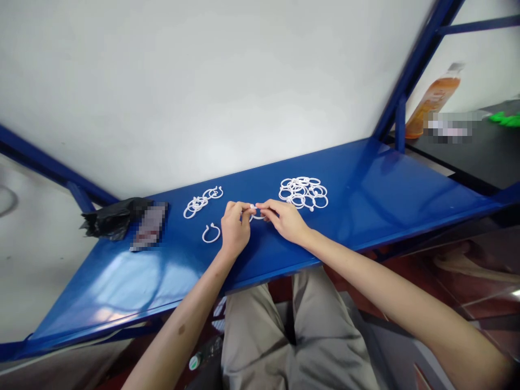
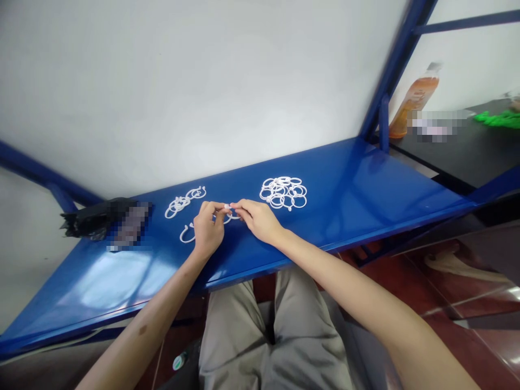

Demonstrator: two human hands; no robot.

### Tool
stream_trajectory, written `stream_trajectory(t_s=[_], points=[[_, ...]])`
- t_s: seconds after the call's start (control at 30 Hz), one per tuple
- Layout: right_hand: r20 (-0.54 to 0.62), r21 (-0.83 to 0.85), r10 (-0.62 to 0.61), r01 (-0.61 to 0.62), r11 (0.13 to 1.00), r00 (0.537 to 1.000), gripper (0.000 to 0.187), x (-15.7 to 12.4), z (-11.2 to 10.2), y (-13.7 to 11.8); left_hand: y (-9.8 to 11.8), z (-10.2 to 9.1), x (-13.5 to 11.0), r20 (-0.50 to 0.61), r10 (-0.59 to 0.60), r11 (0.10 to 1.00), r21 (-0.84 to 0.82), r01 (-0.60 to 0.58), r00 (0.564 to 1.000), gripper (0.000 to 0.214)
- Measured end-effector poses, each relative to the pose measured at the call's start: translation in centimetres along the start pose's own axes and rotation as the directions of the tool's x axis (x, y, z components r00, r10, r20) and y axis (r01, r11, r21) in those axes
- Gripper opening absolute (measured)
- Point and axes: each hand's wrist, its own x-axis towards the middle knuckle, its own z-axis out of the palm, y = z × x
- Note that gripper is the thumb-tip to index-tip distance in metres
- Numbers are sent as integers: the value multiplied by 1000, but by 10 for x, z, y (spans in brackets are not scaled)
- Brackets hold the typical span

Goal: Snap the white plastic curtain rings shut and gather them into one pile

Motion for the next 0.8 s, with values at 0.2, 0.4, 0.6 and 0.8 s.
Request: stream_trajectory(t_s=[0.2,0.4,0.6,0.8], points=[[17,-101,-64,65,993,998,24,-2,-2,4,-4,3,-1,72,42,998,38,-45,997,14],[-81,-340,-104,71,938,991,21,2,-9,3,3,-1,2,164,173,983,40,-181,971,22],[-323,-522,-93,-95,848,942,24,1,-76,21,-4,-4,3,175,133,958,228,-171,976,30],[-441,-583,-27,-263,768,897,19,-8,-125,53,-10,2,1,214,27,897,426,-118,977,39]])
